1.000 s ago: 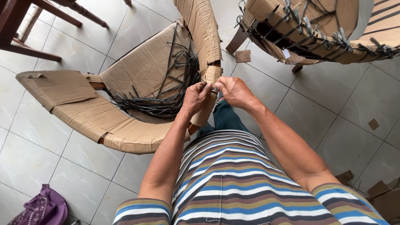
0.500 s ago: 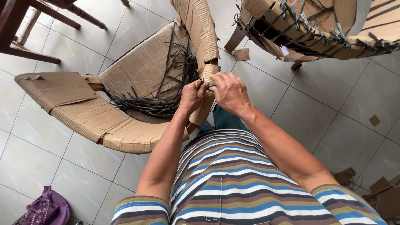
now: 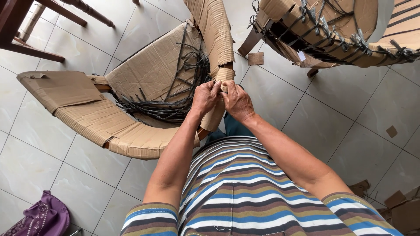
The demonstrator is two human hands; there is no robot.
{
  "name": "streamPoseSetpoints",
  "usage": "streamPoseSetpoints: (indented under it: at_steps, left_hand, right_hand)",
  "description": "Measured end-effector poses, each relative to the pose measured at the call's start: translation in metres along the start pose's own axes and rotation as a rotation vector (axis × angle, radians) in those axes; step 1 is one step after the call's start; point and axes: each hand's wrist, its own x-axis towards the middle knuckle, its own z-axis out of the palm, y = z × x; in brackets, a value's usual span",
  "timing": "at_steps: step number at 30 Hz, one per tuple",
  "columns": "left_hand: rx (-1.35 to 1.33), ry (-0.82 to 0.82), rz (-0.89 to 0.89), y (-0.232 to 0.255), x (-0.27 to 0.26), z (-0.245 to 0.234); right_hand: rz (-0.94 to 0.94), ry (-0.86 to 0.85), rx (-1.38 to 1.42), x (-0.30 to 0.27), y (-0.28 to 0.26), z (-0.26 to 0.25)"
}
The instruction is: Wrapping a chair frame with protective cardboard and securing it with plastic ties for shipping.
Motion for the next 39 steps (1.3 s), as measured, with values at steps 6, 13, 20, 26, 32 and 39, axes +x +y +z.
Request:
streamPoseSetpoints:
  at_steps: [6,13,20,26,32,39]
  left_hand:
    - [0.047,-0.01,-0.043,-0.02,0.019,0.004]
    - [0.009,0.025,-0.043,0.005,0.001,-0.016]
    - [0.036,0.101,0.193,0.008,-0.039,-0.019]
    - [0.546,0.187,0.409,-0.001,-0.056,0.002]
    - [0.763,0.247,0.441,-0.028,-0.029,0.019]
    - [0.121,-0.113,-0.034,-0.002,-0.045,-0.012]
  right_hand:
    - [-0.238,0.053,-0.354,0.004,0.009,0.008]
    - [-0.24,-0.126,-0.335,0.005,0.025,0.019]
    - [0.215,-0.355,0.173,0.018,0.015,-0.01]
    - [0.239,-0.354,0.167,0.019,0.017,-0.007]
    - [0.21,-0.34,0.131,0.019,0.012,-0.012]
    - [0.228,-0.321,0.194,0.017,0.012,-0.01]
